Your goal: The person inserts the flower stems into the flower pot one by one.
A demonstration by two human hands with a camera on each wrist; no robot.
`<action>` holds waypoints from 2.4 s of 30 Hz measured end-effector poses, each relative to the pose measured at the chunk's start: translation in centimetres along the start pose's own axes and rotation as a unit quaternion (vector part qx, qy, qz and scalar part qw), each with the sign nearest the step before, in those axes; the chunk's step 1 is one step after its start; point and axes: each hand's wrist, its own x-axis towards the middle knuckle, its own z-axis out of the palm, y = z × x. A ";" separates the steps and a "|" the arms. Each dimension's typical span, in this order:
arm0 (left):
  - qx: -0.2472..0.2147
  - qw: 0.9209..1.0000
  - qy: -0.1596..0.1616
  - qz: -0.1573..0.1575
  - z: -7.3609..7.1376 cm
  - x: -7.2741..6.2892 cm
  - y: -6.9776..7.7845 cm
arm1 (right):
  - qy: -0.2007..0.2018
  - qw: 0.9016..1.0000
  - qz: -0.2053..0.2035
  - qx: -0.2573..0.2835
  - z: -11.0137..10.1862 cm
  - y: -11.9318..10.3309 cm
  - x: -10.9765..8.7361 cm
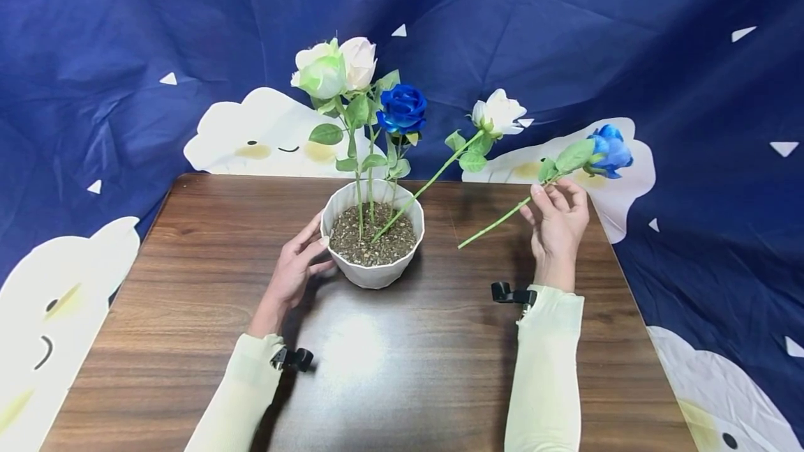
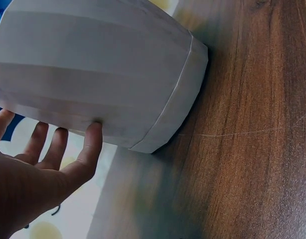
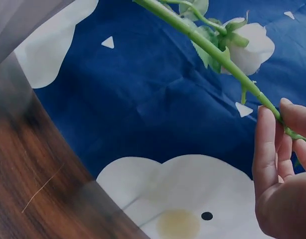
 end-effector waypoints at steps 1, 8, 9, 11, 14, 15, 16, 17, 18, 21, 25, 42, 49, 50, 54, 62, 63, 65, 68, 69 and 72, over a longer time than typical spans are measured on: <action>0.001 1.000 -0.001 0.000 0.0 0.0 0.0 | -0.001 1.000 -0.001 0.003 0.1 -0.1 -0.1; 0.001 1.000 -0.001 0.001 0.0 0.0 -0.1 | -0.004 1.000 -0.007 0.014 1.2 -0.4 -0.3; 0.001 1.000 -0.001 0.002 0.0 0.0 -0.1 | -0.008 1.000 -0.009 0.017 1.4 -0.4 -0.4; 0.000 1.000 -0.001 0.003 0.0 0.0 -0.1 | -0.017 1.000 -0.010 0.023 1.8 -0.4 -0.6; -0.002 1.000 0.000 0.004 0.0 0.1 -0.2 | -0.035 0.999 -0.011 0.027 2.4 -0.2 -0.9; -0.002 1.000 0.000 0.004 0.0 0.1 -0.2 | -0.041 0.999 -0.012 0.028 2.5 -0.2 -1.0; -0.003 1.000 0.000 0.004 0.0 0.1 -0.2 | -0.046 0.998 -0.012 0.033 2.7 -0.1 -1.1; -0.003 1.000 0.001 0.004 0.0 0.1 -0.3 | -0.052 0.998 -0.012 0.034 2.9 0.0 -1.1; -0.004 1.000 0.000 0.004 0.0 0.1 -0.2 | -0.057 0.998 -0.012 0.036 3.0 0.0 -1.2; -0.005 1.000 0.000 0.004 0.0 0.1 -0.2 | -0.069 0.997 -0.014 0.040 3.6 0.2 -1.4; -0.006 1.000 -0.001 0.004 0.1 0.1 -0.1 | -0.078 0.996 -0.019 0.043 4.2 0.4 -1.7; -0.002 1.000 0.005 0.001 0.0 0.1 -0.1 | -0.096 0.994 -0.056 -0.001 6.8 1.7 -2.9; -0.006 1.000 -0.001 0.005 0.0 0.1 -0.1 | -0.113 0.991 -0.071 -0.027 7.7 2.6 -3.4; -0.005 1.000 -0.001 0.006 0.0 0.1 -0.1 | -0.117 0.990 -0.071 -0.031 7.8 2.8 -3.5; -0.005 1.000 0.001 0.007 0.0 0.1 -0.2 | -0.136 0.987 -0.066 -0.050 8.3 3.6 -3.9; -0.007 1.000 -0.003 0.011 0.0 0.1 -0.2 | -0.173 0.978 -0.076 -0.091 9.0 5.4 -5.1; -0.008 1.000 -0.003 0.011 0.0 0.1 -0.2 | -0.178 0.976 -0.077 -0.096 9.1 5.6 -5.2; -0.007 1.000 -0.003 0.012 0.0 0.1 -0.2 | -0.186 0.974 -0.075 -0.106 9.2 6.0 -5.4; -0.006 1.000 -0.004 0.013 -0.1 0.2 -0.3 | -0.194 0.971 -0.072 -0.121 9.4 6.4 -5.8; -0.006 1.000 -0.006 0.013 -0.1 0.2 -0.2 | -0.197 0.970 -0.071 -0.125 9.4 6.5 -5.8; -0.005 1.000 -0.007 0.014 -0.1 0.2 -0.2 | -0.206 0.966 -0.071 -0.136 9.7 6.9 -6.1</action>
